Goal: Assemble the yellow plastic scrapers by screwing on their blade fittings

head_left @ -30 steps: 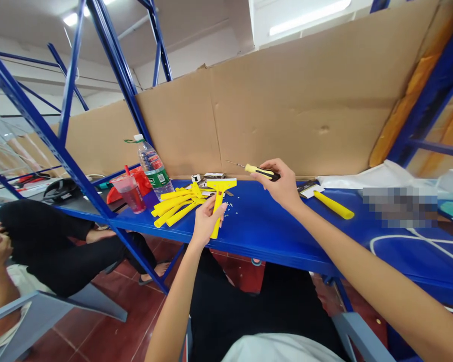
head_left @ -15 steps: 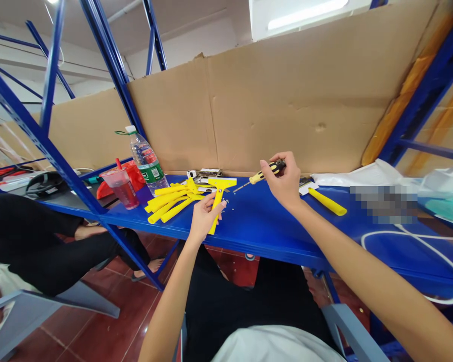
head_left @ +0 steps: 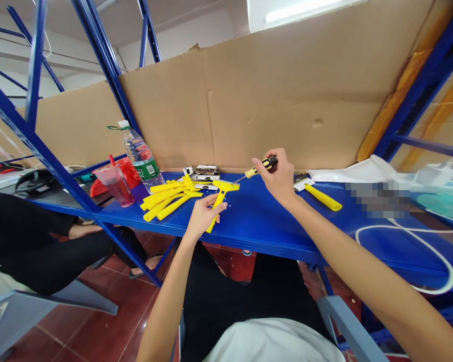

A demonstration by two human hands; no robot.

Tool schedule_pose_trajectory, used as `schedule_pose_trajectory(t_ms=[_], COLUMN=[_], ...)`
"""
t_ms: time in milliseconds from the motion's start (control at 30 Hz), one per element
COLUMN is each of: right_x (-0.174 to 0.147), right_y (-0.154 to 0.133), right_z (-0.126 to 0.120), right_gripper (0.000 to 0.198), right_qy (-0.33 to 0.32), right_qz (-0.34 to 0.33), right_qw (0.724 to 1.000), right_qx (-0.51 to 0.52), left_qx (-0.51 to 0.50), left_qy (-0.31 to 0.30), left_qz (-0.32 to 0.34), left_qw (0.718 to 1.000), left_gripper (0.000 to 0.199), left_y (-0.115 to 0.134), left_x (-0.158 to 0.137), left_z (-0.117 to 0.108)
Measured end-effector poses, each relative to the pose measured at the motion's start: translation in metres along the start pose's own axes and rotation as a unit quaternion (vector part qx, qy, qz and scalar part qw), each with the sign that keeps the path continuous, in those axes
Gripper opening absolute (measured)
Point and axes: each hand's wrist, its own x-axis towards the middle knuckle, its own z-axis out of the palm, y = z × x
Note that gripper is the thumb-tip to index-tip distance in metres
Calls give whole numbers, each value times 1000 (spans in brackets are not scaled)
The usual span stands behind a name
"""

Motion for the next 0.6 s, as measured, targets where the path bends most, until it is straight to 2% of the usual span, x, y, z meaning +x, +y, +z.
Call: schedule_pose_trajectory(t_ms=[200,500,600], right_x=[1,-1,-1], right_y=[4,4,4], right_z=[1,0,-1], right_gripper=[58,55,56], right_qy=[-19,-13,-37], right_qz=[-18,-26,-38], right_qw=[1000,1000,999], right_qx=[-15,-6,-12], left_qx=[9,14,17], left_qy=[-8,-1,-5], left_qz=[-16,-21,-18], left_qw=[1000,1000,1000], left_gripper=[62,60,58], left_y=[1,2,2], left_x=[1,1,1], left_z=[0,1,1])
